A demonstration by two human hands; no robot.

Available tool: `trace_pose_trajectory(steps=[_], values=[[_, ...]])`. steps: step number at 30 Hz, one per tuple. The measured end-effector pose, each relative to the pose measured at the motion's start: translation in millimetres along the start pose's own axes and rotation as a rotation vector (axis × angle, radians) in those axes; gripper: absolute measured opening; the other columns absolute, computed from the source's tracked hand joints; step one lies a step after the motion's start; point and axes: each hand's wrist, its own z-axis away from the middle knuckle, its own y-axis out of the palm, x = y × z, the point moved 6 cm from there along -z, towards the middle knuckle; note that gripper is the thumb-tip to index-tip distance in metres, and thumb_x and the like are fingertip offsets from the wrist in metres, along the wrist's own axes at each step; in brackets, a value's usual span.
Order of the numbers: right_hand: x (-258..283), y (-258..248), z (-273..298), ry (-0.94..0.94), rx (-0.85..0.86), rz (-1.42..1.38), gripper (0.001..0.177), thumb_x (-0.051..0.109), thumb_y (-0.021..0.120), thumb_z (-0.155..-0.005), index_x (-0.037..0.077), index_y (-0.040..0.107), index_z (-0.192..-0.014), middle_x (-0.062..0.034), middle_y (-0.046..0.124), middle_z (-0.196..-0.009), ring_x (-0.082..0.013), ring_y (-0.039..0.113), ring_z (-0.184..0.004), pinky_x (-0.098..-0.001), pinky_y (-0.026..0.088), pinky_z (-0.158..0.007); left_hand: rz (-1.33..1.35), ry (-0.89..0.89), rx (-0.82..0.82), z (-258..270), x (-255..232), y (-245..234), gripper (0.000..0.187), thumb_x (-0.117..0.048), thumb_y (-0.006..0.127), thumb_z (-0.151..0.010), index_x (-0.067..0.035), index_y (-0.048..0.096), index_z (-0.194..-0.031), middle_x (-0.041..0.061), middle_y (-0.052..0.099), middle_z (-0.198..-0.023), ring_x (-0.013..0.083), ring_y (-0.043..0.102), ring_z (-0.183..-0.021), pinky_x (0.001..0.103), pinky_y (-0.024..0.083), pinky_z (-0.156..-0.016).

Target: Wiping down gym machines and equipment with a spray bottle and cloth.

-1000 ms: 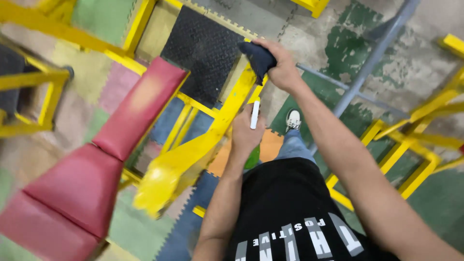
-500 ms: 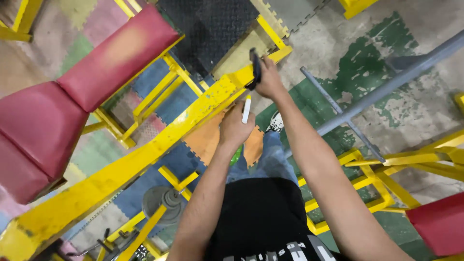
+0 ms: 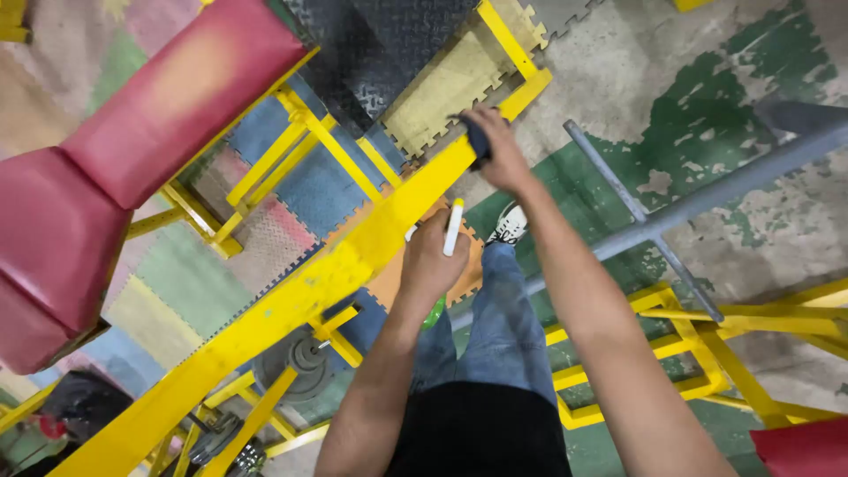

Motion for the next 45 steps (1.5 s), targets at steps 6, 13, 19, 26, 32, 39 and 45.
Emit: trace_pose_trajectory(steps=[6,13,19,26,32,39,45], values=[[-60.3,3.1,-19.7,0.548,0.268,0.072,0.114,0.005,0.084,-0.068,0.02,0.02,-0.161,-0.0341,0.016,-0.162,-0.0474,0.026,-0.147,-0.0444,0.032,-0.118,-0.059,0.022,0.031,-30.0,9.9,35.0,0.023,-0.018,0.065,-0.086,-0.002,0.063,-0.102,0.025,0.07,-0.096,0.047,0.066,-0.094,0.054,0.052,-0.079],[82.0,-38.2,23.4,0.101,0.132,-0.129,0.091,0.006,0.081,-0.084,0.005,0.033,-0.162,-0.0353,0.027,-0.163,-0.0475,0.026,-0.155,-0.0477,0.023,-0.127,-0.205,-0.176,0.185,-35.8,22.2,49.8,0.027,-0.023,0.065,-0.084,-0.004,0.067,-0.103,0.026,0.071,-0.093,0.0479,0.066,-0.093,0.057,0.052,-0.08],[-50.3,11.1,21.1,0.139,-0.055,-0.368,0.063,-0.003,0.071,-0.083,0.004,0.055,-0.144,-0.0288,0.034,-0.166,-0.0438,0.03,-0.156,-0.0435,0.026,-0.125,-0.238,-0.079,0.197,-49.1,36.4,64.9,0.025,-0.022,0.065,-0.083,-0.004,0.066,-0.101,0.025,0.072,-0.095,0.0468,0.067,-0.093,0.057,0.052,-0.08],[-163.3,30.1,-13.5,0.416,-0.167,-0.073,0.074,0.0,0.072,-0.084,0.006,0.045,-0.152,-0.0292,0.032,-0.158,-0.0453,0.031,-0.148,-0.0409,0.027,-0.122,-0.068,0.087,0.18,-87.5,75.2,95.8,0.026,-0.017,0.065,-0.084,-0.003,0.066,-0.106,0.024,0.07,-0.093,0.0461,0.068,-0.091,0.052,0.055,-0.08],[-108.6,49.0,44.0,0.541,-0.302,-0.484,0.077,-0.002,0.051,-0.082,0.003,0.035,-0.157,-0.0199,0.021,-0.17,-0.034,0.015,-0.158,-0.0378,0.013,-0.127,-0.031,0.2,0.141,-89.0,84.6,102.2,0.037,-0.013,0.065,-0.082,-0.001,0.063,-0.118,0.026,0.067,-0.104,0.0467,0.064,-0.1,0.052,0.052,-0.087],[-108.5,48.1,20.1,0.699,-0.533,-1.025,0.058,0.019,0.04,-0.1,0.007,0.048,-0.156,-0.0151,0.044,-0.135,-0.0287,0.035,-0.119,-0.039,0.028,-0.096,-0.019,0.067,0.204,-88.7,93.5,101.8,0.038,-0.013,0.064,-0.085,-0.003,0.061,-0.122,0.025,0.067,-0.108,0.0445,0.065,-0.102,0.049,0.053,-0.088],[-222.0,77.6,9.8,0.727,-0.724,-1.144,0.046,0.015,0.044,-0.105,0.012,0.059,-0.148,0.0,0.073,-0.109,-0.0128,0.067,-0.09,-0.0295,0.056,-0.079,-0.002,0.078,0.222,-93.7,93.9,99.4,0.033,-0.015,0.064,-0.088,-0.003,0.061,-0.119,0.024,0.067,-0.106,0.0428,0.066,-0.097,0.047,0.053,-0.085]])
